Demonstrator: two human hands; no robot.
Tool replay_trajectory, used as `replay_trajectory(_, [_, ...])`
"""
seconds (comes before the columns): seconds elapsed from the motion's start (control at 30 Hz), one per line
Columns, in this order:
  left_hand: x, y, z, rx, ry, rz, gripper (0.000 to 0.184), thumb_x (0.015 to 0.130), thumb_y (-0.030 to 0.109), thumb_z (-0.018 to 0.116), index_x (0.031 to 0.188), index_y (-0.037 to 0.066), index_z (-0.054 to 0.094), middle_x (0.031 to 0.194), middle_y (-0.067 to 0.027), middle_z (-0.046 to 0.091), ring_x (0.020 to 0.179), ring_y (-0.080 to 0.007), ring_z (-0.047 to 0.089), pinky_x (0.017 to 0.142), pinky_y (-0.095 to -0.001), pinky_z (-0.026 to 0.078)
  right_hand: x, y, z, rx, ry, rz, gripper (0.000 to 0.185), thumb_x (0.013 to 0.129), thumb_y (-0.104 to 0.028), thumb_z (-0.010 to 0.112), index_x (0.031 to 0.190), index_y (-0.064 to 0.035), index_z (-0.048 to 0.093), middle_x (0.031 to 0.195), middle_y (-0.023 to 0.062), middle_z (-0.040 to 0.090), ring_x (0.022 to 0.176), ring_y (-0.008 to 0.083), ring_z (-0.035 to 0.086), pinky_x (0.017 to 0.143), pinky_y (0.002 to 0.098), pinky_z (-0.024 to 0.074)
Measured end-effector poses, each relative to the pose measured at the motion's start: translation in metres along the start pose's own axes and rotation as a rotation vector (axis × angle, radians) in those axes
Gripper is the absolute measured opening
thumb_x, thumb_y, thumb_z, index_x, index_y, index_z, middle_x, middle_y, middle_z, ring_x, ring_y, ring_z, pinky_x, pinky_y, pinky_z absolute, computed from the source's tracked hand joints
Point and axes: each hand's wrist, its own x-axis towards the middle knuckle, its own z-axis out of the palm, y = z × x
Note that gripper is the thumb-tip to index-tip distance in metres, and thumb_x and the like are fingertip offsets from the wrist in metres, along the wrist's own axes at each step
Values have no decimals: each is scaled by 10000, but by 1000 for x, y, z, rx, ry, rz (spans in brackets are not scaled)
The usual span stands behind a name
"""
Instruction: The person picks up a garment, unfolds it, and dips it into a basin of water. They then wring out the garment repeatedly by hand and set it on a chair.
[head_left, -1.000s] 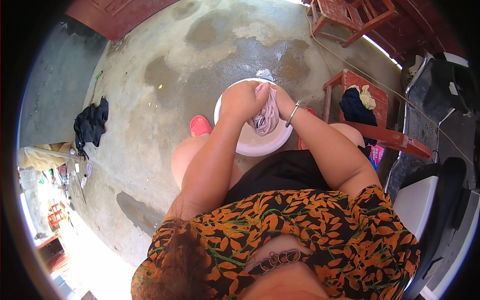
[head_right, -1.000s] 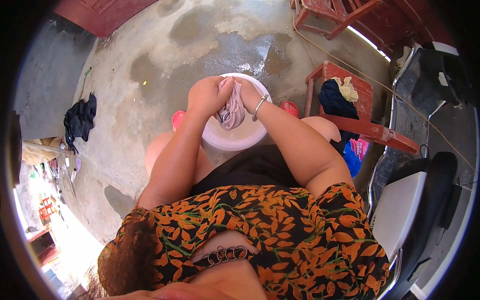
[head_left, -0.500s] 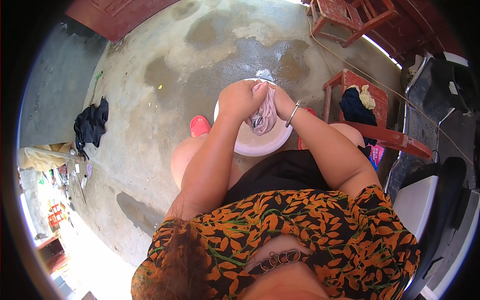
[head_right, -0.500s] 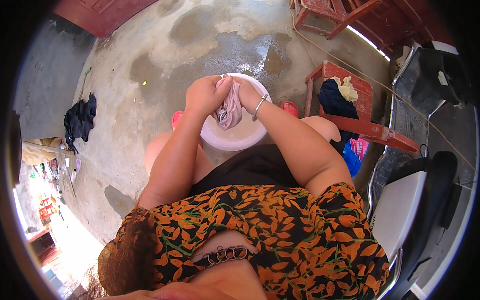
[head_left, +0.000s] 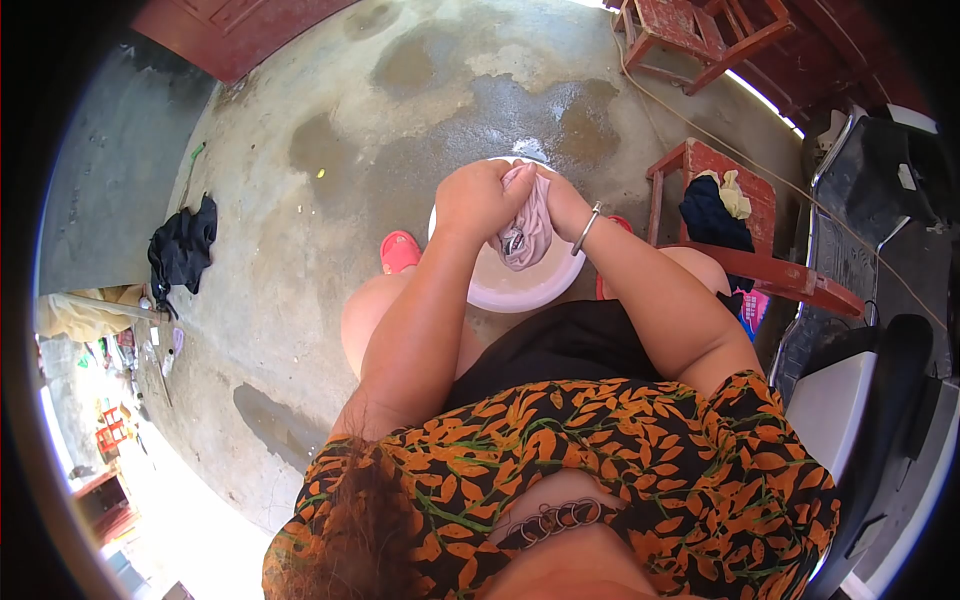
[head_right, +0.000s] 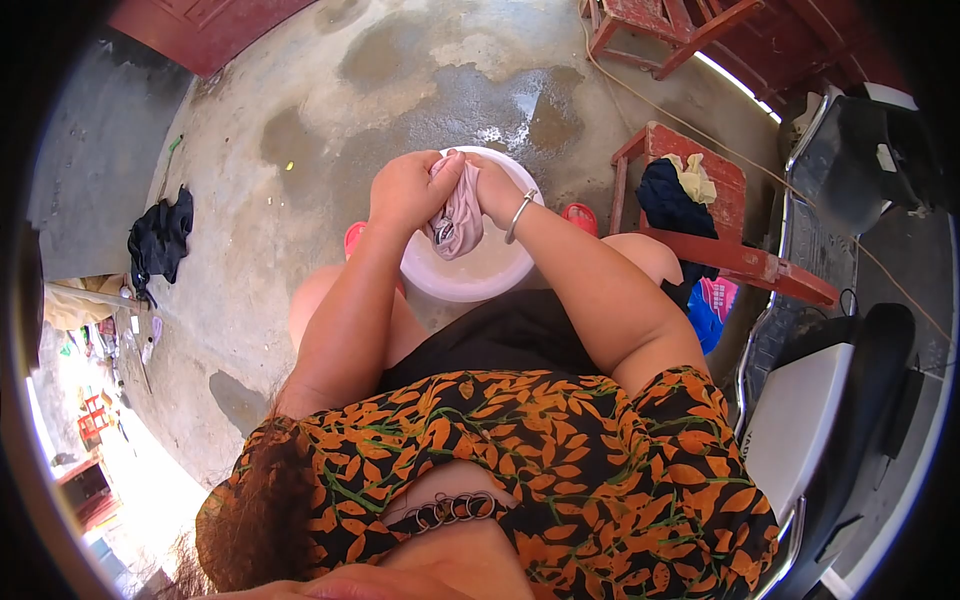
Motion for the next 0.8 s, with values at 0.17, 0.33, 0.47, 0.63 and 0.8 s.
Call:
replay_trajectory(0.17, [1, 3, -6, 54, -66, -36, 479, 845, 531, 473, 855, 123, 723, 755, -155, 673, 756, -337, 655, 684, -422, 503, -1, -1, 4, 89, 34, 10, 303, 987, -169, 299, 1087, -35, 551, 1016, 87, 617, 904, 153, 609, 825, 292, 489])
replay_trajectory(0.33, [1, -1, -2, 39, -37, -17, 495, 848, 531, 484, 784, 89, 696, 711, -157, 654, 712, -340, 641, 647, -423, 489, -2, -2, 4, 62, 39, 1, 286, 977, -143, 310, 1087, -33, 550, 1016, 87, 616, 906, 153, 606, 826, 288, 486])
replay_trajectory(0.47, [1, 0, -3, 30, -29, -20, 506, 850, 530, 499, 745, 68, 677, 678, -155, 640, 678, -338, 630, 617, -420, 476, 2, 3, -4, -10, -18, -31, 266, 994, -198, 368, 1108, -67, 570, 1038, 40, 625, 923, 140, 616, 840, 297, 496])
replay_trajectory(0.63, [1, -3, -1, 28, -28, -19, 501, 849, 529, 502, 748, 72, 680, 678, -152, 642, 675, -332, 632, 615, -417, 477, 0, 1, -2, -52, 13, -25, 271, 990, -182, 364, 1117, -61, 572, 1046, 45, 625, 934, 140, 613, 842, 295, 494])
replay_trajectory(0.8, [1, -2, -2, 33, -33, -16, 503, 849, 531, 501, 746, 73, 682, 676, -152, 641, 674, -331, 632, 615, -418, 477, -3, -3, 3, -73, 19, -11, 301, 971, -132, 319, 1116, -19, 557, 1042, 93, 624, 929, 156, 610, 834, 288, 484])
